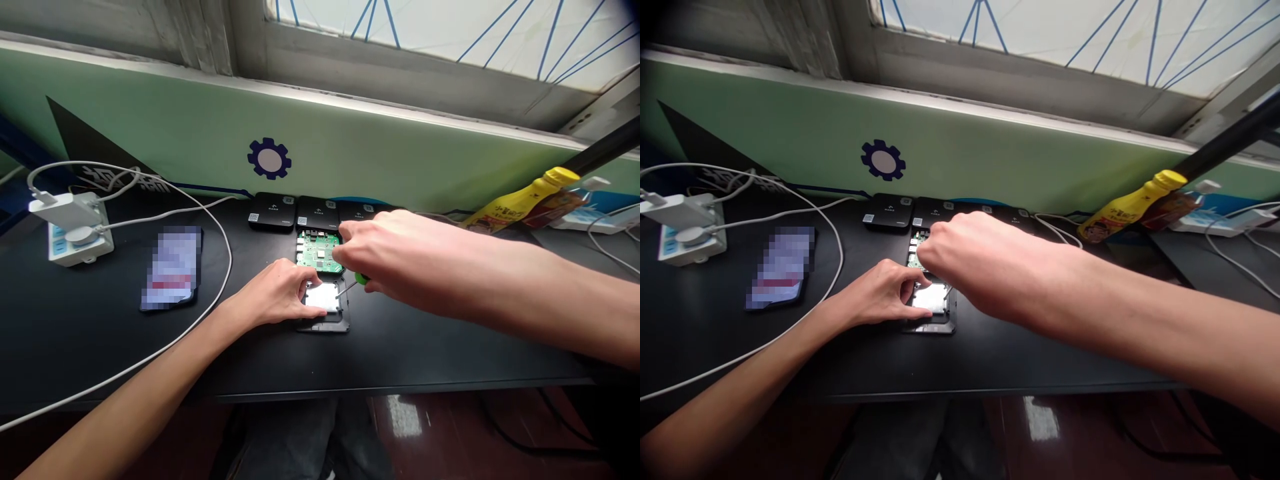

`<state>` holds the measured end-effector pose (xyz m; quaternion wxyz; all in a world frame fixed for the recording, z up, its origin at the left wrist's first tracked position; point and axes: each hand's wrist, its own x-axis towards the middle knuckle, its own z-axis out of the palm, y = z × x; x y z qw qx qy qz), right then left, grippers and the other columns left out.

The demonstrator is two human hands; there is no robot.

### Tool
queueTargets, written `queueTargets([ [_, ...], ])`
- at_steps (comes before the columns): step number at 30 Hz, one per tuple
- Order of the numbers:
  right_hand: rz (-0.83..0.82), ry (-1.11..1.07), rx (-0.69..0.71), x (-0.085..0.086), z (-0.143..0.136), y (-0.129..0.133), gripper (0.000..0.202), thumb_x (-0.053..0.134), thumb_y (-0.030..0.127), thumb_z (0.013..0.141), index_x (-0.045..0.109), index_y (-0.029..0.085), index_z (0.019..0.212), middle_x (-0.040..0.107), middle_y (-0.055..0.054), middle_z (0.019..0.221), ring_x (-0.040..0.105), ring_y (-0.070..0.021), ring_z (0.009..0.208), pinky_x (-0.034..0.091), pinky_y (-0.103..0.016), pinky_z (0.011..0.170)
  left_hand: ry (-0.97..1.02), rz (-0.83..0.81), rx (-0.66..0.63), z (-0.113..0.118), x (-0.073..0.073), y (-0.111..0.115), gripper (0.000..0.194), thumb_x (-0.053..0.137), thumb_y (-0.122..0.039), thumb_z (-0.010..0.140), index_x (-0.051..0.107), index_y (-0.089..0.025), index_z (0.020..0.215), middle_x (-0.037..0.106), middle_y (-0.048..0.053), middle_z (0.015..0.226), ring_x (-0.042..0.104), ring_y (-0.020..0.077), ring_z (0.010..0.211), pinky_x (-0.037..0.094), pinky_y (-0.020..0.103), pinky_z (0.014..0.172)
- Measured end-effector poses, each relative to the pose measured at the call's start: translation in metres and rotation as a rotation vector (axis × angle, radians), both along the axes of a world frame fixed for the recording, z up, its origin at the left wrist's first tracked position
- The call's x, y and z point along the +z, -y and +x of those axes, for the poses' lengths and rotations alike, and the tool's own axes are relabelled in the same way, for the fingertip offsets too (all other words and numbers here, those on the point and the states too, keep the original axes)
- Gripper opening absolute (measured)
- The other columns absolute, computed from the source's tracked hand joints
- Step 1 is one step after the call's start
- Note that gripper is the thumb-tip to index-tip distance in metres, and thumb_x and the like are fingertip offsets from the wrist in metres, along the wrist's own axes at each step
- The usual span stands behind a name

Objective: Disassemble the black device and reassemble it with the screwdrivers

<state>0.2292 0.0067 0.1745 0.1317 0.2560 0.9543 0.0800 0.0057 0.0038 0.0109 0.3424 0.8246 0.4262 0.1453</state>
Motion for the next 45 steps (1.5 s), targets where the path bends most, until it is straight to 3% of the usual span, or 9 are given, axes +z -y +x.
queueTargets([
  [9, 0.01, 0.048, -0.086, 0.0, -0.008, 0.005, 0.039, 0.08, 0.015, 0.093, 0.058, 0.021, 0.061, 0.057, 0.0, 0.055, 0.043, -0.0141, 0.048, 0.017, -0.038, 0.057, 0.009, 0.032, -0.009, 0.0, -0.001, 0.0, 0.043, 0.095, -0.051, 0.083, 0.083, -0.019, 0.109, 0.073, -0.001, 0.068, 0.067, 0.018, 0.062, 0.041, 0.029, 0.059],
  [13, -0.067, 0.129, -0.203, 0.004, -0.003, -0.004, 0.033, 0.093, 0.033, 0.089, 0.067, 0.02, 0.073, 0.069, -0.002, 0.069, 0.054, -0.0166, 0.056, 0.022, -0.034, 0.057, -0.013, 0.033, -0.018, -0.001, 0.0, 0.0, 0.043, 0.094, -0.049, 0.084, 0.084, -0.019, 0.112, 0.073, 0.001, 0.068, 0.068, 0.0195, 0.063, 0.042, 0.029, 0.059],
  [18, -0.036, 0.039, -0.09, 0.002, 0.001, -0.005, 0.023, 0.081, 0.008, 0.088, 0.064, 0.022, 0.079, 0.073, -0.002, 0.08, 0.064, -0.0194, 0.069, 0.023, -0.035, 0.061, -0.012, 0.046, -0.02, -0.001, 0.003, 0.001, 0.042, 0.094, -0.049, 0.084, 0.083, -0.019, 0.111, 0.075, 0.002, 0.072, 0.068, 0.02, 0.065, 0.043, 0.029, 0.061],
  [24, 0.048, -0.006, 0.011, -0.001, -0.005, 0.003, 0.026, 0.077, 0.002, 0.085, 0.063, 0.022, 0.077, 0.073, -0.002, 0.076, 0.065, -0.0207, 0.067, 0.022, -0.037, 0.061, -0.021, 0.037, -0.022, -0.001, 0.002, 0.001, 0.042, 0.094, -0.05, 0.084, 0.081, -0.018, 0.108, 0.073, 0.001, 0.07, 0.066, 0.0189, 0.063, 0.041, 0.028, 0.059],
  [29, -0.036, 0.125, -0.126, 0.005, -0.006, 0.001, 0.039, 0.079, 0.02, 0.097, 0.061, 0.023, 0.063, 0.059, 0.001, 0.055, 0.047, -0.0173, 0.046, 0.019, -0.037, 0.053, -0.007, 0.033, -0.02, -0.001, 0.003, 0.001, 0.042, 0.094, -0.049, 0.084, 0.083, -0.019, 0.111, 0.073, 0.001, 0.069, 0.067, 0.0193, 0.063, 0.042, 0.029, 0.06],
  [33, -0.067, 0.14, -0.192, 0.006, -0.002, -0.001, 0.034, 0.094, 0.039, 0.089, 0.07, 0.02, 0.076, 0.07, -0.002, 0.072, 0.062, -0.0196, 0.058, 0.026, -0.034, 0.054, -0.001, 0.028, -0.018, 0.0, 0.003, 0.001, 0.041, 0.094, -0.049, 0.084, 0.083, -0.019, 0.109, 0.073, 0.0, 0.068, 0.067, 0.0187, 0.062, 0.042, 0.029, 0.059],
  [37, -0.032, 0.158, -0.123, 0.006, -0.012, 0.006, 0.013, 0.084, 0.011, 0.089, 0.074, 0.019, 0.09, 0.076, -0.005, 0.084, 0.072, -0.0233, 0.073, 0.027, -0.034, 0.058, -0.004, 0.018, -0.014, 0.0, 0.003, 0.001, 0.042, 0.094, -0.049, 0.084, 0.082, -0.018, 0.11, 0.073, 0.0, 0.068, 0.067, 0.0187, 0.063, 0.043, 0.029, 0.06],
  [40, 0.015, 0.185, -0.1, 0.007, -0.019, 0.009, 0.018, 0.074, 0.002, 0.09, 0.071, 0.019, 0.085, 0.074, -0.005, 0.079, 0.07, -0.0216, 0.069, 0.022, -0.036, 0.059, -0.003, 0.0, -0.013, -0.001, 0.004, 0.001, 0.042, 0.094, -0.048, 0.084, 0.081, -0.018, 0.11, 0.073, -0.001, 0.069, 0.068, 0.0185, 0.064, 0.043, 0.028, 0.06],
  [45, -0.004, 0.049, -0.148, 0.028, 0.014, -0.013, 0.025, 0.093, 0.029, 0.087, 0.069, 0.023, 0.08, 0.069, 0.001, 0.072, 0.055, -0.0155, 0.06, 0.024, -0.034, 0.058, -0.011, -0.01, 0.0, -0.001, 0.003, 0.0, 0.047, 0.094, -0.052, 0.083, 0.084, -0.019, 0.115, 0.075, -0.001, 0.073, 0.069, 0.0185, 0.066, 0.045, 0.029, 0.062],
])
